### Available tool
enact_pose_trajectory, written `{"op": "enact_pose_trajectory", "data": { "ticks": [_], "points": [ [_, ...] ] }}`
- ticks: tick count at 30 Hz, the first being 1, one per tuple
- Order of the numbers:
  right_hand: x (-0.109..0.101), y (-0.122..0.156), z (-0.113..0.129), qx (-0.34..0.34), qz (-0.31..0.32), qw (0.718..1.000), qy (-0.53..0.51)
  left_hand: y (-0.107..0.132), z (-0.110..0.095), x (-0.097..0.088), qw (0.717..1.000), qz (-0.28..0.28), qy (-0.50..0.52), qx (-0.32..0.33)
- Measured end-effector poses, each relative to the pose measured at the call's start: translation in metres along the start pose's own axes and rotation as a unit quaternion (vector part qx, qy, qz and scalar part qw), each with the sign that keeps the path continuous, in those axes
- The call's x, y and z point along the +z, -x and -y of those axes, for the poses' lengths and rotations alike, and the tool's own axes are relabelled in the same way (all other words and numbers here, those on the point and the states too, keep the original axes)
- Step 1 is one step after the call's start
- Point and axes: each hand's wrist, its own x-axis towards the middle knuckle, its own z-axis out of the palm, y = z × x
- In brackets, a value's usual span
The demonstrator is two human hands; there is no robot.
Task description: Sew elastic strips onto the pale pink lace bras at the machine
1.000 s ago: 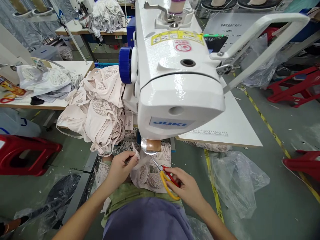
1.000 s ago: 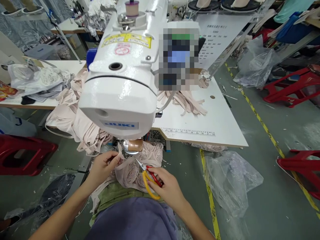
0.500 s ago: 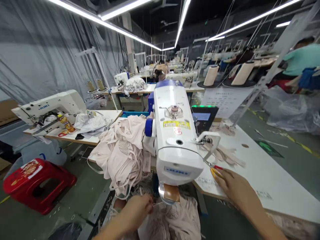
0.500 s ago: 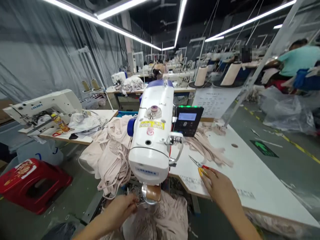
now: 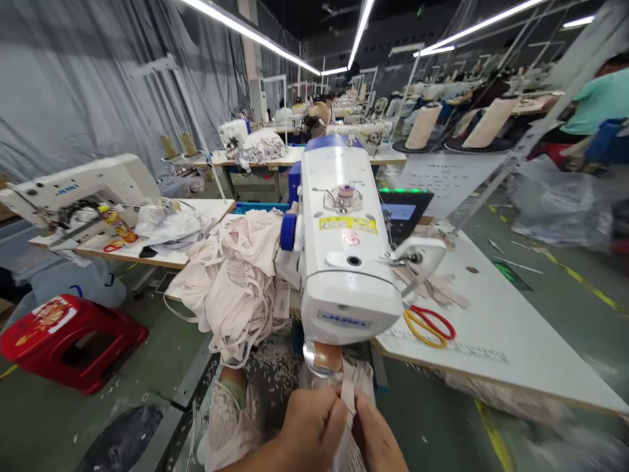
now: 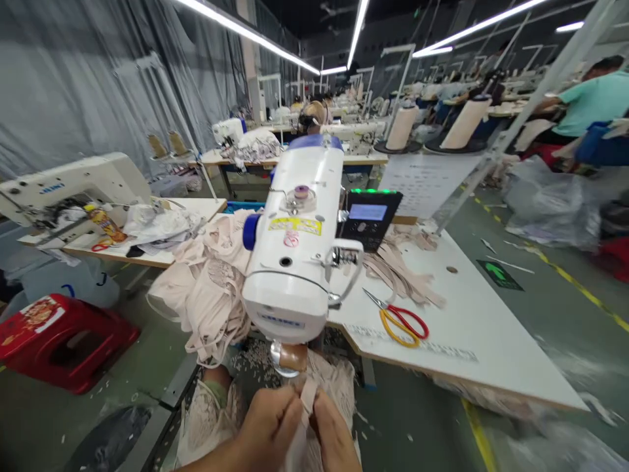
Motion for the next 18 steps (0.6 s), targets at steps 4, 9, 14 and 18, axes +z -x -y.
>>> {"op": "enact_pose_trajectory", "data": {
  "ticks": [4,9,14,18],
  "points": [
    [-0.01,-0.016,0.035,0.114,-0.047,0.988,-0.097,-0.002,-0.022,-0.003,0.981,-0.051,0.168,-0.08],
    [-0.025,-0.051,0.05,0.093,-0.05,0.993,-0.062,-0.001,-0.003,-0.013,0.994,-0.07,0.079,-0.041],
    [-0.038,-0.086,0.043,0.053,-0.038,0.997,0.033,-0.007,0.013,-0.026,0.979,-0.099,-0.147,0.099],
    [-0.04,-0.107,0.045,0.017,-0.008,0.999,0.038,-0.016,0.012,-0.03,0.955,-0.117,-0.258,0.09]
  ]
}}
